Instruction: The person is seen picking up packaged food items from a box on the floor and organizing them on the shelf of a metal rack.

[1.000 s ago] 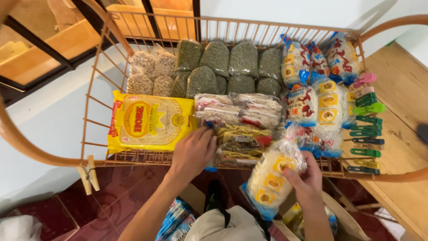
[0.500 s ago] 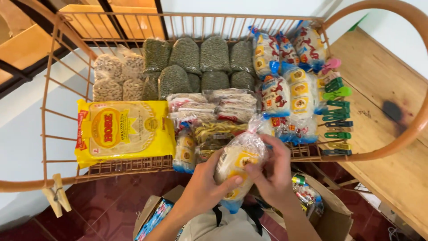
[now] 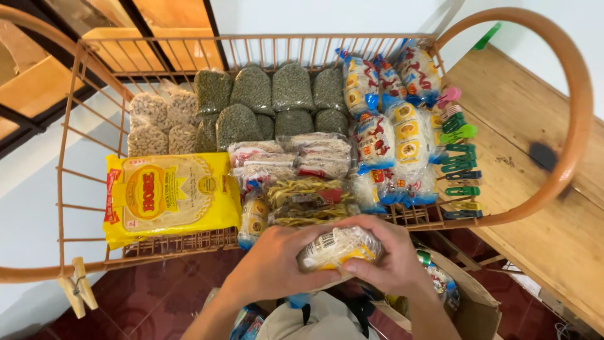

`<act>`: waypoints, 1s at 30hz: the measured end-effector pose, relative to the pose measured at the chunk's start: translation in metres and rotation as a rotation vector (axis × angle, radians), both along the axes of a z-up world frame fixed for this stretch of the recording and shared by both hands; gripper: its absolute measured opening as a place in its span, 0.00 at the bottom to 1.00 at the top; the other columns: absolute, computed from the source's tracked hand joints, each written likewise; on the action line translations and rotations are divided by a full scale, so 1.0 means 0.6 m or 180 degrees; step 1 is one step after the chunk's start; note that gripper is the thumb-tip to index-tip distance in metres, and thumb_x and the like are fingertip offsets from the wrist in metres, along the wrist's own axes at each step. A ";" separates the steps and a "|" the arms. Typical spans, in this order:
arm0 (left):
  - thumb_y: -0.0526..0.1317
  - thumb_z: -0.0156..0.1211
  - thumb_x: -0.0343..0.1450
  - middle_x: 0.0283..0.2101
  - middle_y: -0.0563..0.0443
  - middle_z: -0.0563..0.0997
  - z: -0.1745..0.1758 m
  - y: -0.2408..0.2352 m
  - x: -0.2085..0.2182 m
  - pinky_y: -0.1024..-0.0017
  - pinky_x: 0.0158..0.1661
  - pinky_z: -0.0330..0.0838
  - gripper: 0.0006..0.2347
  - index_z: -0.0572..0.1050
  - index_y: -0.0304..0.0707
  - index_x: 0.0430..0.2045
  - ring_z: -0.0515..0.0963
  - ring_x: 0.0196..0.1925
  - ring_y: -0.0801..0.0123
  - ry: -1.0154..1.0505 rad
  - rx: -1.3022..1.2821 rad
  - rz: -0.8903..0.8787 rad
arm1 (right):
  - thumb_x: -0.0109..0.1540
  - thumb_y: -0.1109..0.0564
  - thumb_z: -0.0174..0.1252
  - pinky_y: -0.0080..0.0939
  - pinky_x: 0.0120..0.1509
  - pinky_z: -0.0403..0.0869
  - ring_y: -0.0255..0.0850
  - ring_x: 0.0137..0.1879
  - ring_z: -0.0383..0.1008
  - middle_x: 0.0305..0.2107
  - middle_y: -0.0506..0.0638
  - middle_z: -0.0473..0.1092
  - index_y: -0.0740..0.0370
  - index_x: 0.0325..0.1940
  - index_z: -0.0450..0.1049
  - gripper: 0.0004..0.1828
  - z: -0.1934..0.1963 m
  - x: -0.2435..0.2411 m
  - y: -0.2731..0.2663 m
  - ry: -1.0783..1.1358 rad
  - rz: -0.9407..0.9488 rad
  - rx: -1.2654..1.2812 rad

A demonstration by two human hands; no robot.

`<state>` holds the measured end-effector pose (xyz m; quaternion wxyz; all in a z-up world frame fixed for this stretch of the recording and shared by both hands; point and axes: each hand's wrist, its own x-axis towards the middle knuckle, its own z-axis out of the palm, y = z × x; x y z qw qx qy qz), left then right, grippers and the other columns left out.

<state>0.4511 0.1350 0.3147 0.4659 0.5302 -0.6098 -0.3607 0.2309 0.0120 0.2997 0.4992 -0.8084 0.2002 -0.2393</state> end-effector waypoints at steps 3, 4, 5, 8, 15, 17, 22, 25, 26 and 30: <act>0.46 0.75 0.63 0.34 0.43 0.86 0.010 -0.026 0.012 0.67 0.35 0.79 0.22 0.79 0.35 0.47 0.87 0.34 0.57 -0.0459 -0.0383 -0.0145 | 0.55 0.49 0.72 0.42 0.51 0.79 0.43 0.45 0.83 0.41 0.55 0.80 0.64 0.58 0.74 0.31 0.036 -0.009 -0.020 0.0629 0.0099 -0.0203; 0.46 0.75 0.63 0.33 0.43 0.86 0.013 -0.035 0.016 0.66 0.34 0.78 0.20 0.80 0.35 0.45 0.86 0.32 0.58 -0.0739 -0.0659 -0.0243 | 0.55 0.49 0.72 0.42 0.47 0.79 0.42 0.42 0.84 0.37 0.54 0.81 0.63 0.57 0.75 0.30 0.051 -0.011 -0.028 0.0972 0.0204 -0.0402; 0.46 0.75 0.63 0.33 0.43 0.86 0.013 -0.050 0.022 0.66 0.34 0.78 0.20 0.80 0.35 0.45 0.86 0.32 0.58 -0.0753 -0.0689 -0.0256 | 0.55 0.49 0.72 0.42 0.47 0.79 0.42 0.42 0.84 0.37 0.54 0.81 0.63 0.57 0.75 0.30 0.054 -0.015 -0.036 0.0960 0.0184 -0.0429; 0.45 0.74 0.64 0.36 0.48 0.87 0.021 -0.099 0.038 0.70 0.37 0.80 0.16 0.80 0.37 0.40 0.88 0.36 0.66 -0.0411 -0.0870 -0.0101 | 0.56 0.50 0.70 0.41 0.43 0.78 0.40 0.36 0.82 0.33 0.53 0.81 0.62 0.56 0.76 0.26 0.053 -0.028 -0.058 0.1239 0.0019 -0.0477; 0.48 0.69 0.72 0.50 0.43 0.83 0.045 -0.225 0.050 0.61 0.44 0.81 0.20 0.76 0.37 0.52 0.86 0.50 0.57 -0.0264 -0.1171 0.0833 | 0.66 0.60 0.58 0.35 0.36 0.75 0.35 0.35 0.74 0.37 0.51 0.75 0.66 0.59 0.63 0.20 0.015 -0.039 -0.165 -0.0146 -0.1147 0.0431; 0.49 0.70 0.73 0.53 0.36 0.82 0.047 -0.268 0.041 0.55 0.48 0.78 0.23 0.74 0.33 0.57 0.83 0.52 0.50 -0.0883 -0.1737 0.0921 | 0.67 0.61 0.57 0.35 0.35 0.74 0.35 0.35 0.73 0.38 0.51 0.74 0.67 0.60 0.58 0.20 0.030 -0.024 -0.209 -0.0384 -0.1268 0.0312; 0.59 0.65 0.69 0.32 0.37 0.84 0.035 -0.372 0.017 0.57 0.40 0.79 0.29 0.74 0.27 0.48 0.85 0.34 0.51 -0.0792 -0.0967 0.1044 | 0.69 0.56 0.57 0.34 0.36 0.72 0.35 0.36 0.72 0.40 0.50 0.74 0.68 0.53 0.68 0.14 0.128 0.037 -0.323 -0.0444 -0.1982 0.0092; 0.63 0.61 0.67 0.21 0.43 0.82 0.039 -0.394 0.007 0.59 0.30 0.81 0.29 0.75 0.26 0.39 0.85 0.24 0.61 -0.0547 0.0011 0.0927 | 0.70 0.55 0.57 0.32 0.40 0.71 0.32 0.42 0.71 0.41 0.49 0.73 0.67 0.53 0.76 0.14 0.138 0.068 -0.394 -0.0536 -0.1693 -0.0090; 0.63 0.61 0.67 0.21 0.43 0.82 0.033 -0.399 0.003 0.59 0.30 0.81 0.29 0.75 0.26 0.39 0.85 0.24 0.61 -0.0543 0.0011 0.0919 | 0.70 0.55 0.57 0.32 0.40 0.71 0.32 0.42 0.71 0.41 0.49 0.73 0.67 0.53 0.76 0.14 0.123 0.078 -0.418 -0.0531 -0.1701 -0.0092; 0.66 0.53 0.69 0.18 0.46 0.82 -0.009 -0.432 -0.008 0.65 0.27 0.81 0.31 0.79 0.28 0.25 0.84 0.17 0.68 -0.0306 0.0530 0.0553 | 0.65 0.53 0.61 0.36 0.44 0.75 0.36 0.43 0.75 0.40 0.53 0.76 0.68 0.49 0.76 0.16 0.071 0.112 -0.493 -0.0042 -0.2045 0.0018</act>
